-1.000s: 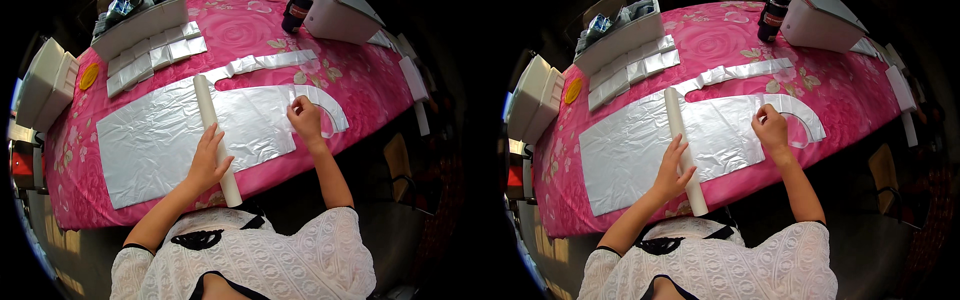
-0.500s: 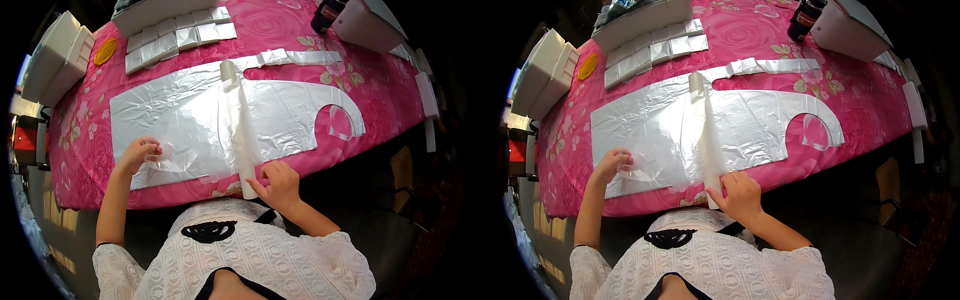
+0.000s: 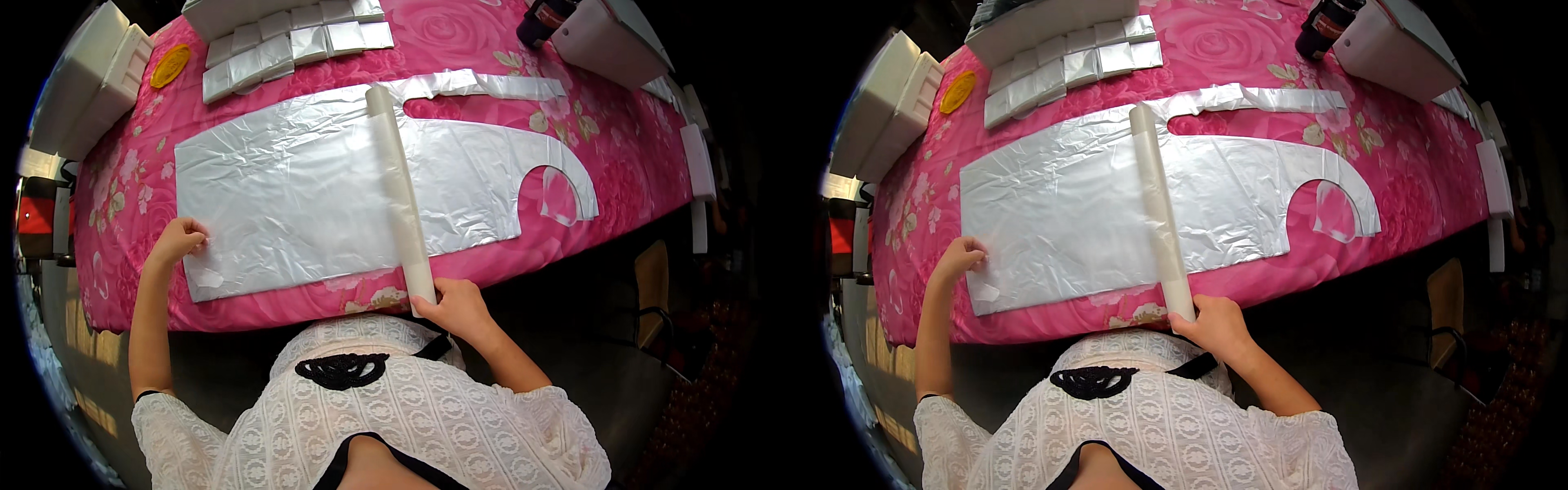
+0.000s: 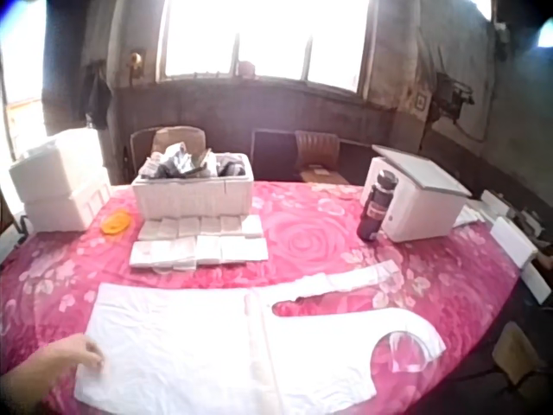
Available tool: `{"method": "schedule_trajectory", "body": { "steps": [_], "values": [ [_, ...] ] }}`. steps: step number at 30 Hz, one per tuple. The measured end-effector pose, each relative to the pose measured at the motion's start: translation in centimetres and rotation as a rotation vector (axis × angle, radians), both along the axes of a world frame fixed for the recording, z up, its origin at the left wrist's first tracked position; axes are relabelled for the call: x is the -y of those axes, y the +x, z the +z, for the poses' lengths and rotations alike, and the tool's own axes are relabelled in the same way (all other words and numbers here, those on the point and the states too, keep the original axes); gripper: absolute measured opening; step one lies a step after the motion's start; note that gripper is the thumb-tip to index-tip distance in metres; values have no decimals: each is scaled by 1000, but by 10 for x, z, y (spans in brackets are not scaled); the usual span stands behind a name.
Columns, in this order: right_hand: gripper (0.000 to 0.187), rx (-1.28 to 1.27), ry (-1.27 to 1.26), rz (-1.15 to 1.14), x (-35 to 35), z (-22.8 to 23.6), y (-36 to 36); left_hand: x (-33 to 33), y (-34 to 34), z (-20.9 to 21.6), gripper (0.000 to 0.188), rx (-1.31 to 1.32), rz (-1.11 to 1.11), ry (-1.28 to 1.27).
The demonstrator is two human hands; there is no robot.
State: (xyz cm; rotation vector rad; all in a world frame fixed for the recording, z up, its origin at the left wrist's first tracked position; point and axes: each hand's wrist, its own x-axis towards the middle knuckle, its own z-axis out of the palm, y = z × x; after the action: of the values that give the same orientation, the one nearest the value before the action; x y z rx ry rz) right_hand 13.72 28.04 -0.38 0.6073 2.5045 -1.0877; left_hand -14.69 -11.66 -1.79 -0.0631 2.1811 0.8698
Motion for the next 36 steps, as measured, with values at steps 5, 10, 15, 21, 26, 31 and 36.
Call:
{"method": "schedule_trajectory", "body": {
  "steps": [5, 10, 15, 21, 26, 31, 36],
  "values": [
    [43, 15, -2, 15, -1, 0, -1, -43, 25, 26, 29, -1082, -399, -410],
    [43, 40, -25, 21, -4, 2, -2, -194, 86, 24, 41, -1103, -508, 296],
    [43, 29, -7, 45, -7, 2, 1, -267, 114, -36, 61, -987, -508, 438],
    [51, 53, -33, 173, -15, -5, -4, -278, 124, -44, 64, -1004, -605, 145],
    [58, -77, 28, 194, -38, 1, -75, -278, 122, -46, 69, -986, -677, 28],
    [53, -200, -142, -71, -59, -18, -188, -277, 120, -46, 70, -974, -708, 20],
    [40, -314, -719, -339, -62, -51, -258, -278, 120, -45, 71, -933, -693, 56]
  ]
}}
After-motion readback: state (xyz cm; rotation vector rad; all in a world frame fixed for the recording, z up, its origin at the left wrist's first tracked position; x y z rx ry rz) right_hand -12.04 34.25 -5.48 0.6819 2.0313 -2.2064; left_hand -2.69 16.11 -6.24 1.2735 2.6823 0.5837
